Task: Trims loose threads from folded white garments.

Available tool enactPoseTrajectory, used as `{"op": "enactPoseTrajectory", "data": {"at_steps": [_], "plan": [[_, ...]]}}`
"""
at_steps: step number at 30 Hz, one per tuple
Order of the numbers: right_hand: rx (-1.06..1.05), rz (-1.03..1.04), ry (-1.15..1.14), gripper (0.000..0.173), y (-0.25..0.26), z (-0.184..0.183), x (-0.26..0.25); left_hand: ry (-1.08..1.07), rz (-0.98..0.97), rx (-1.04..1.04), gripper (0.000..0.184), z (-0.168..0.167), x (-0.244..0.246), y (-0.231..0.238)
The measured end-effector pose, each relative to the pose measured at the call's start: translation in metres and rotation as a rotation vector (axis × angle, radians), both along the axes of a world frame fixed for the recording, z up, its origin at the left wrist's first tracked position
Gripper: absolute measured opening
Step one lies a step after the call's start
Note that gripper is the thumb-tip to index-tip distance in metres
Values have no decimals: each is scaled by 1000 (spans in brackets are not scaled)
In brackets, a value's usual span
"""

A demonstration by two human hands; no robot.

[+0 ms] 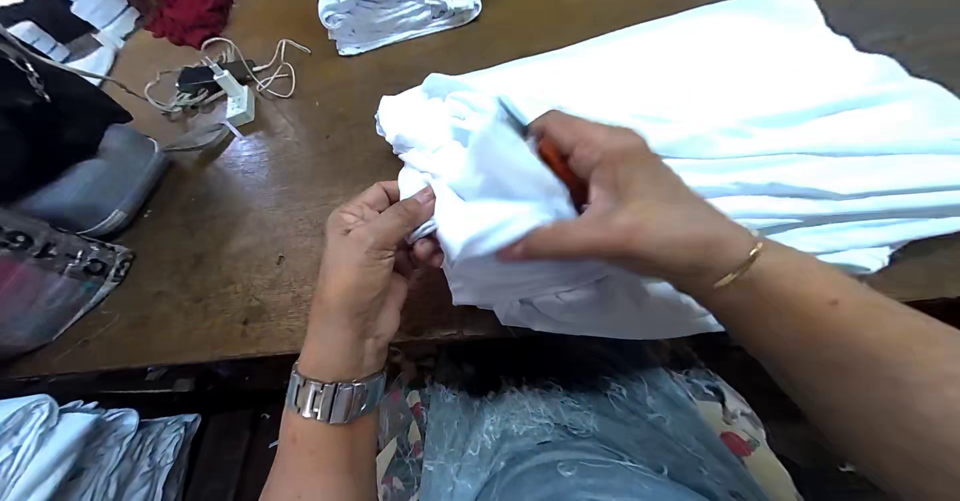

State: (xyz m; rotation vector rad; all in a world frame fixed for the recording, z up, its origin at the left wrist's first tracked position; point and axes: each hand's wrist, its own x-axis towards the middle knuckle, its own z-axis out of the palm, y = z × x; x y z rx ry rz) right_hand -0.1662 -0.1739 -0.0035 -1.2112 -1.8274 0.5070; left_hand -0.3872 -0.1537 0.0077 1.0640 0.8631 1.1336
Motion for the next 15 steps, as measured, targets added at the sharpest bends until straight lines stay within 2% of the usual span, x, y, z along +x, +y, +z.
{"op": "enactPoseTrajectory", "data": {"at_steps": [1, 2, 4, 5, 7, 8, 11, 12, 15], "plan": [[29, -11, -91, 63, -1, -3, -7, -2, -24, 27, 10, 1, 1, 0], [78, -27, -127, 55, 1, -8, -12, 6, -58, 78, 10, 0, 1, 0], [75, -83, 37, 16, 9, -13, -14, 88, -123, 212, 20, -7, -4, 0], [-37, -108, 211, 4, 13, -8, -12, 194, -112, 271, 27, -14, -7, -2], [-336, -178, 562, 5, 17, 6, -7, 402, -45, 291, 35, -32, -14, -8], [-425, -207, 651, 5, 18, 11, -5, 469, -51, 255, 34, -39, -17, -17], [-506, -207, 725, 9, 18, 10, -3, 492, -18, 272, 29, -61, -14, -35], [-513, -205, 722, 10, 17, 8, -3, 506, -12, 344, 35, -65, -11, -37], [-517, -188, 741, 10, 18, 9, -2, 518, -60, 539, 75, -63, -3, -37]]}}
